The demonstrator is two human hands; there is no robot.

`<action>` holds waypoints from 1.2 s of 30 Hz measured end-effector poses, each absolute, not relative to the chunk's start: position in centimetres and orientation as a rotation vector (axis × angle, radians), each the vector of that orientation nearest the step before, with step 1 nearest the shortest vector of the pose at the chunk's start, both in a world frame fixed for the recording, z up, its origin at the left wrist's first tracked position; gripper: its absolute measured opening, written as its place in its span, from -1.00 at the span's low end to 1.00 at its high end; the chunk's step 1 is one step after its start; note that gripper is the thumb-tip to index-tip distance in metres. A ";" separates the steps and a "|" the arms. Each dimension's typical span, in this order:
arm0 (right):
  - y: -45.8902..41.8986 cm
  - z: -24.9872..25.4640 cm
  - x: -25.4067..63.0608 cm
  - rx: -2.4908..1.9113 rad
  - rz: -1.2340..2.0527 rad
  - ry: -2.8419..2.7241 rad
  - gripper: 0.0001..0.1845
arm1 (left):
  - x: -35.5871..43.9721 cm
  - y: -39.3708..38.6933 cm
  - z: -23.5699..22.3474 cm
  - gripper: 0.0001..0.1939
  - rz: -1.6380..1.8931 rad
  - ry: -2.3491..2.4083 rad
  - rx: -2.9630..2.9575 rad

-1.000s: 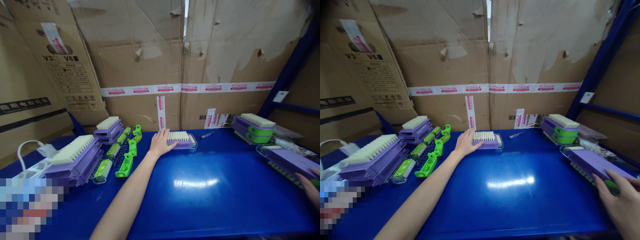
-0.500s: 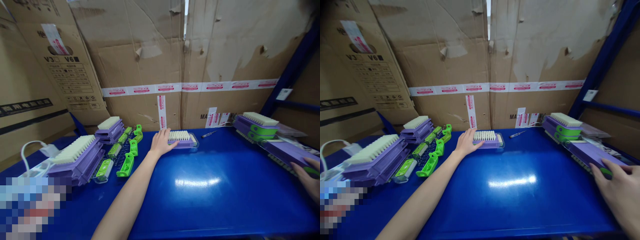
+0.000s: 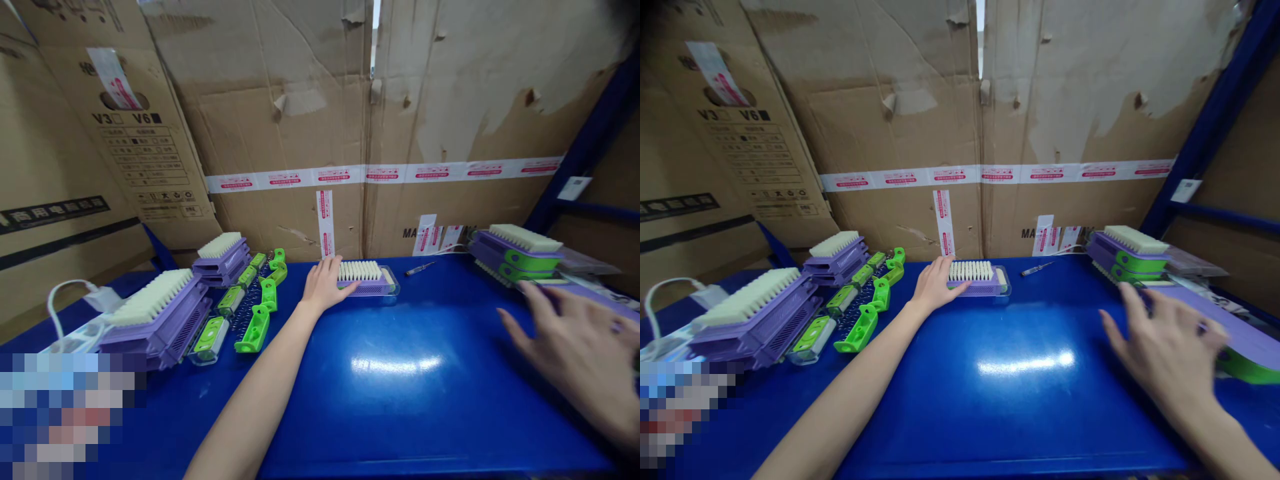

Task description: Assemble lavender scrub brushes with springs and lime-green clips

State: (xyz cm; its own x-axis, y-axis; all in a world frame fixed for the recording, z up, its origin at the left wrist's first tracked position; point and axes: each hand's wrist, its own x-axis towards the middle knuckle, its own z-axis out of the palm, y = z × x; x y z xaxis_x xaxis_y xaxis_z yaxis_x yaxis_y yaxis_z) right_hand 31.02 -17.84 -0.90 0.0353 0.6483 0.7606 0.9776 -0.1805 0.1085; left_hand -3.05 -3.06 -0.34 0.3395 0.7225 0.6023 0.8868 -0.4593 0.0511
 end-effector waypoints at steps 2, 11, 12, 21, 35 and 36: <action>-17.3 -0.5 27.8 -1.795 -1.020 -1.918 -0.44 | -3.0 -3.1 -0.4 -0.31 -0.852 -1.449 -2.319; -13.5 -1.1 21.6 -1.459 -0.676 -2.210 -0.52 | -2.5 -2.6 0.0 -0.51 -1.743 -1.624 -2.305; -13.2 -0.9 21.3 -1.499 -0.606 -2.177 -0.49 | -2.6 -2.4 0.0 -0.52 -1.923 -1.699 -2.200; -15.9 2.1 18.3 -1.447 -0.064 -2.004 -0.48 | -2.9 -1.3 -1.1 -0.66 -1.858 -1.907 -2.172; -18.1 -1.0 22.2 -1.594 -0.372 -2.003 -0.40 | -3.0 -1.0 -1.3 -0.67 -1.813 -1.933 -2.133; -18.7 -1.0 23.6 -1.605 -0.312 -1.964 -0.37 | -2.9 -1.0 -1.2 -0.68 -1.793 -1.931 -2.136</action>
